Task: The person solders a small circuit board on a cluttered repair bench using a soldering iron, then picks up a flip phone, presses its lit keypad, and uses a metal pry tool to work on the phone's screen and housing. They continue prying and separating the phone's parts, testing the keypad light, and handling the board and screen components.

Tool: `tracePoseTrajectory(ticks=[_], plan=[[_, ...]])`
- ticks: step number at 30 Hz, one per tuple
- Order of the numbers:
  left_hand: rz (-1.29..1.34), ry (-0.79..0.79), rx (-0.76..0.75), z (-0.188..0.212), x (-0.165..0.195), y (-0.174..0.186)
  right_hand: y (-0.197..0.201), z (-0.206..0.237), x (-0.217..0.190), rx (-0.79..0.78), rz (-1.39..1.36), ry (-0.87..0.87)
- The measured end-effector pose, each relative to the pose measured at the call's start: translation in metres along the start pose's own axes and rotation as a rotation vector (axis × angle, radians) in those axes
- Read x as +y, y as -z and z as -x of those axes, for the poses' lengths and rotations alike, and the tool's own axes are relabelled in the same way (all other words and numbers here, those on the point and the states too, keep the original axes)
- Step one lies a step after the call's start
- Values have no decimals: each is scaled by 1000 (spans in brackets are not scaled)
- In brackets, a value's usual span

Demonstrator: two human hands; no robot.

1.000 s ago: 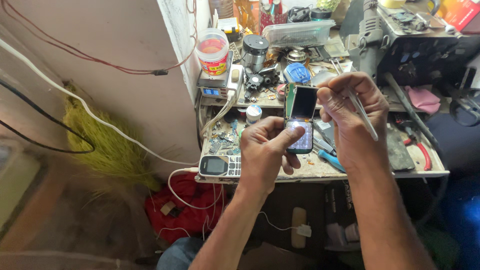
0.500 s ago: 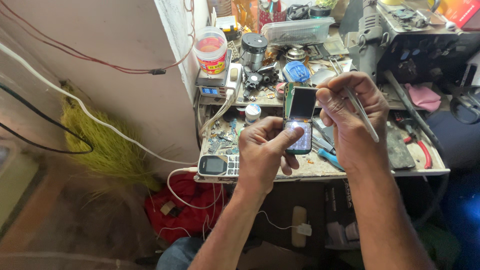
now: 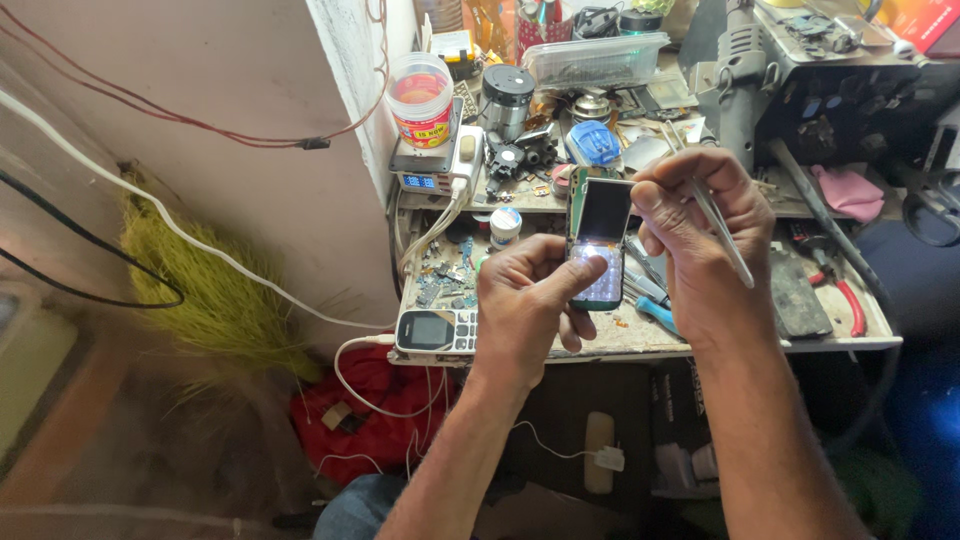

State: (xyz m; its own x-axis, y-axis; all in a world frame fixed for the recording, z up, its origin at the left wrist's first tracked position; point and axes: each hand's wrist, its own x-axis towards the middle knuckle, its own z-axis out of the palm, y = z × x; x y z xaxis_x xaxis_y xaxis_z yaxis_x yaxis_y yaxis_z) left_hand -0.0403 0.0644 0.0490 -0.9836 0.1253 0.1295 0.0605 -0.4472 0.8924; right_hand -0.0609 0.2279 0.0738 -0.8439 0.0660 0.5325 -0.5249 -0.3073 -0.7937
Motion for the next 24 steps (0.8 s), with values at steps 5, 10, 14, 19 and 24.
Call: tracePoseTrajectory(ticks=[5, 10, 14, 19, 24], plan=[[-4, -23, -17, -3, 5, 1, 1, 3, -1, -50, 7, 73], [28, -37, -34, -5, 9, -2, -3, 4, -8, -84, 63, 148], [43, -36, -39, -5, 11, -3, -7, 4, -12, -65, 100, 156], [51, -50, -44, -5, 12, -2, -8, 4, -13, -66, 108, 161], [46, -53, -45, -4, 12, -3, -7, 4, -12, -61, 110, 153]])
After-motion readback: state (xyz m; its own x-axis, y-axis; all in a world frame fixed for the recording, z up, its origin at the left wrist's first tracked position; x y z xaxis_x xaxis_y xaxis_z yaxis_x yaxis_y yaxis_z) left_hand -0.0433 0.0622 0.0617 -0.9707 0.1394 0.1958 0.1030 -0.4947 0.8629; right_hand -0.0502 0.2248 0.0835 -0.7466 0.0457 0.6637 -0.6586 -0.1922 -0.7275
